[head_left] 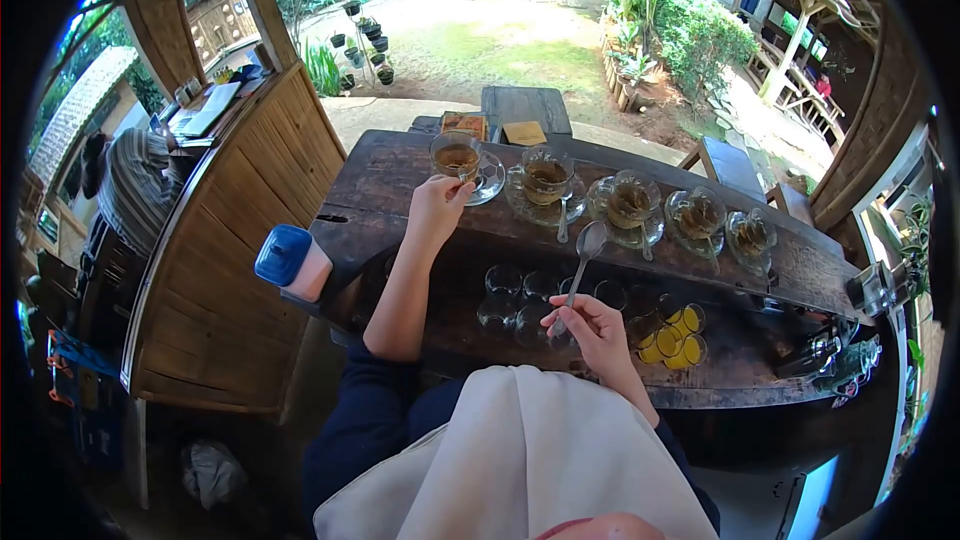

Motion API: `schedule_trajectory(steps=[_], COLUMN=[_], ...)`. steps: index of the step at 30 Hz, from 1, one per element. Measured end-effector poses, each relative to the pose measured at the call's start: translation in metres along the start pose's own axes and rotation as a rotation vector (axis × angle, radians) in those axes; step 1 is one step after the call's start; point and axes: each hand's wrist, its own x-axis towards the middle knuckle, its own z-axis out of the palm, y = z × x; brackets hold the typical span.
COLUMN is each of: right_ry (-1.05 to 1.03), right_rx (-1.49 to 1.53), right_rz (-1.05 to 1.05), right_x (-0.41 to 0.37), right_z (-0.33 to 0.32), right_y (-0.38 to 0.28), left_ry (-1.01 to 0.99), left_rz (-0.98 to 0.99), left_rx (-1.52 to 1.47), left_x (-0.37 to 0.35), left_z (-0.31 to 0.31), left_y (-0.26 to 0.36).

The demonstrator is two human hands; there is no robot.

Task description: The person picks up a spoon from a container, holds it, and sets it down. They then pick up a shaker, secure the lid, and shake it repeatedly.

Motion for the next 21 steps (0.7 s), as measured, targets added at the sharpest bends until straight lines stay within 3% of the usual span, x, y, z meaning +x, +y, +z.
schedule_trajectory(steps=[21], right_ry=[-0.058], right_rx=[-0.036], right_rz=[0.08], right_x=[0.003], right_z=[0.002], right_y=[0.002], left_ry=[0.009], left_rz=[0.079], left_rx=[0.009], left_x=[0.001], left_z=[-0.017], left_y=[-0.005])
